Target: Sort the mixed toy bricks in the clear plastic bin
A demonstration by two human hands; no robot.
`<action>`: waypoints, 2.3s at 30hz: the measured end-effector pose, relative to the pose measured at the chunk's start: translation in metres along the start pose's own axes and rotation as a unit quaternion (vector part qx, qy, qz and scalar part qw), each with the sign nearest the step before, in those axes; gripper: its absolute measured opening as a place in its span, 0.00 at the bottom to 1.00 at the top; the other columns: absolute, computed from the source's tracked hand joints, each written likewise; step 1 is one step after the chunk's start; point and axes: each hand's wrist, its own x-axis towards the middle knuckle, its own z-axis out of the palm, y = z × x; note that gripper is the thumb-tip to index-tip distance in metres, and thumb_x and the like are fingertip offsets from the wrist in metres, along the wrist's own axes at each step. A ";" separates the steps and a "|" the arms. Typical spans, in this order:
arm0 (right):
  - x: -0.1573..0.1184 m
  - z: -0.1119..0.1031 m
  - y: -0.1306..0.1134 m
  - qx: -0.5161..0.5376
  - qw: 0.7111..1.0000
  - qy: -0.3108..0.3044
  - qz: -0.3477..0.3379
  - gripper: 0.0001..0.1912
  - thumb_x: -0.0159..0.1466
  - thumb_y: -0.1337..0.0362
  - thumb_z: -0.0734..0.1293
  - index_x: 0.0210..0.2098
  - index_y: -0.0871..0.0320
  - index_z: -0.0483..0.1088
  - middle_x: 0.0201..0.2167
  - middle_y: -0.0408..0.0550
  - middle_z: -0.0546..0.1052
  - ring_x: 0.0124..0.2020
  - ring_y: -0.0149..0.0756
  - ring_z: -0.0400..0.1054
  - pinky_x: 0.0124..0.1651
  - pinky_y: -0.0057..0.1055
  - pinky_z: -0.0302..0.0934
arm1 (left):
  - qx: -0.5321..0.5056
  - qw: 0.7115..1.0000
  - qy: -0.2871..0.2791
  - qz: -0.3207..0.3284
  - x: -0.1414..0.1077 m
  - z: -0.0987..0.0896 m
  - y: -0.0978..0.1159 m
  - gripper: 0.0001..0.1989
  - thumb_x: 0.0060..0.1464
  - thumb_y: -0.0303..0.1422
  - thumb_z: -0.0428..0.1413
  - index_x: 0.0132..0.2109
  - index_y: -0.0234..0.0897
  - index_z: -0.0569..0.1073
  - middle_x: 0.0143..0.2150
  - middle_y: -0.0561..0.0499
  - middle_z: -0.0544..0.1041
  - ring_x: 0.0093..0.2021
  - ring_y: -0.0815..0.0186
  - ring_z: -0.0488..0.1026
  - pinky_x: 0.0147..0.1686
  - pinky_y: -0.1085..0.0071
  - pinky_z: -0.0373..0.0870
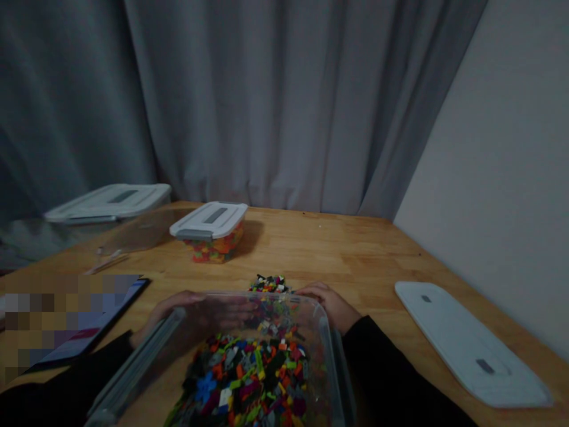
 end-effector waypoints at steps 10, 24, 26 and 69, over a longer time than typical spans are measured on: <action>-0.006 0.000 0.036 -0.067 0.997 -0.044 -0.003 0.36 0.56 0.52 0.72 0.61 0.56 0.65 0.56 0.58 0.67 0.60 0.47 0.60 0.67 0.46 0.49 | 0.038 0.999 -0.012 0.001 0.000 -0.004 -0.001 0.30 0.53 0.34 0.40 0.59 0.29 0.73 0.57 0.45 0.76 0.63 0.50 0.65 0.64 0.55 0.50; -0.001 -0.005 -0.006 -0.042 0.997 -0.036 0.054 0.24 0.57 0.62 0.69 0.51 0.65 0.71 0.52 0.59 0.75 0.54 0.47 0.70 0.61 0.44 0.61 | -0.009 1.000 -0.010 -0.007 0.000 -0.023 -0.010 0.30 0.53 0.36 0.45 0.59 0.25 0.72 0.60 0.38 0.73 0.62 0.47 0.66 0.65 0.51 0.49; -0.002 -0.005 -0.008 -0.038 0.997 -0.035 0.058 0.22 0.59 0.60 0.68 0.50 0.65 0.72 0.51 0.59 0.76 0.53 0.46 0.71 0.60 0.43 0.62 | -0.011 1.000 -0.014 -0.013 0.000 -0.024 -0.010 0.30 0.52 0.37 0.47 0.58 0.25 0.72 0.60 0.38 0.73 0.62 0.47 0.66 0.65 0.51 0.49; -0.004 -0.006 -0.004 -0.052 0.997 0.046 0.040 0.20 0.60 0.54 0.68 0.45 0.62 0.75 0.42 0.56 0.80 0.42 0.42 0.76 0.47 0.41 0.70 | -0.002 1.000 0.001 -0.021 -0.003 -0.018 -0.007 0.31 0.54 0.37 0.44 0.60 0.24 0.70 0.60 0.36 0.73 0.63 0.46 0.65 0.65 0.50 0.46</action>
